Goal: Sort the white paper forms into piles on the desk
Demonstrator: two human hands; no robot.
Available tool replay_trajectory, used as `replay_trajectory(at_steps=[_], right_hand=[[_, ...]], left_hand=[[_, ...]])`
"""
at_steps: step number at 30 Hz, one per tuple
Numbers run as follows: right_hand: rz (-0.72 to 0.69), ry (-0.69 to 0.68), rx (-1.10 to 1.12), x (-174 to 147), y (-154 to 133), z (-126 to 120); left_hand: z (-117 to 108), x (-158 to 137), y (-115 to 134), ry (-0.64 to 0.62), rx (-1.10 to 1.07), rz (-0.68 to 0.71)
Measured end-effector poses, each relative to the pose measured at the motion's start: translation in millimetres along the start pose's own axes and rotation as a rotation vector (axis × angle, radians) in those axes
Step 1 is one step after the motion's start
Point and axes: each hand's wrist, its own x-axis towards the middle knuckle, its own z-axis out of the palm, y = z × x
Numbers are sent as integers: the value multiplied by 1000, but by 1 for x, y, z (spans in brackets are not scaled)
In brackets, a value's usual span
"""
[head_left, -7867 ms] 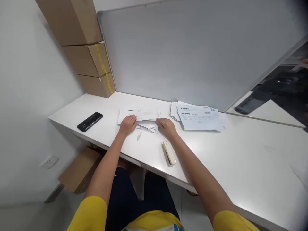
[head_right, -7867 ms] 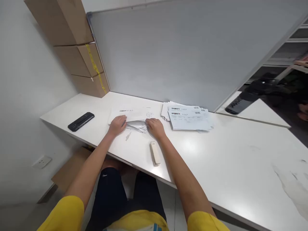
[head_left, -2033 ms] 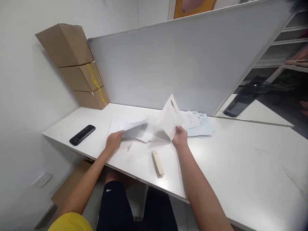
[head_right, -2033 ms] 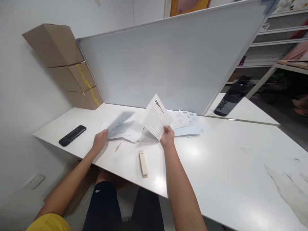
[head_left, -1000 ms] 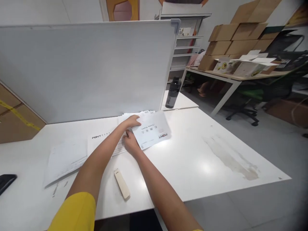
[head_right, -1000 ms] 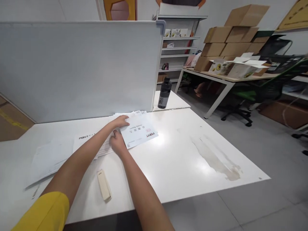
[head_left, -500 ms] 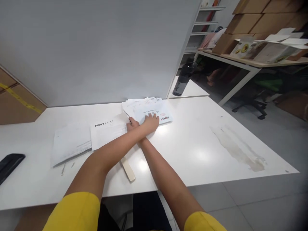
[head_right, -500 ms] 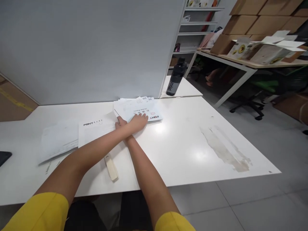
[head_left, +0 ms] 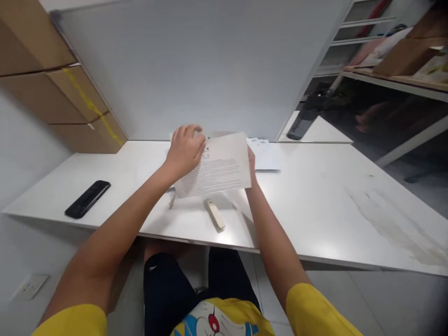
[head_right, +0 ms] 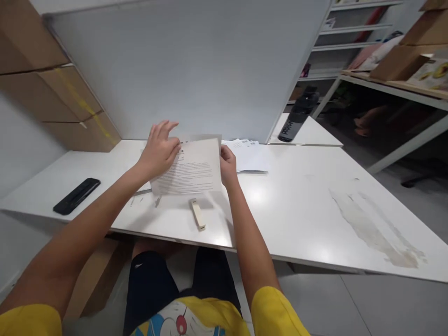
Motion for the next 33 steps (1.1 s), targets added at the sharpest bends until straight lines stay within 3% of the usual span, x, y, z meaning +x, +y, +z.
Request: replay_trajectory(at_steps=[2,5,9,12,14,16,18,22,27,30,33], right_hand=[[-22,-16,93,-11,-16,2],[11,-48,165,-36,-42,3],[59,-98,60,-77,-73,7],[93,-74,-82,-116,-74,7],[141,-14,-147,-145,-63,2],[209,119,-140,-172,-48,-9],[254,305,-80,-192,-36,-24],[222,494,-77,-208,-33,-70],[159,633,-244,-217,-51,-138],[188,581,-263,-222,-54,-150],[179,500,-237,-224,-49,-144]], left_hand=[[-21,-18,-6,-68,120,44],[-31,-37,-7,-132,212,78],[-31,-58,-1,-66,278,212],[-22,-87,2,54,153,309],[-9,-114,7,215,3,210],[11,-143,16,375,-175,-21],[36,-169,33,417,-391,-206],[83,-202,85,272,-838,-438],[119,-202,149,205,-807,-477],[131,-188,171,65,-793,-503],[132,-174,181,-11,-811,-544]])
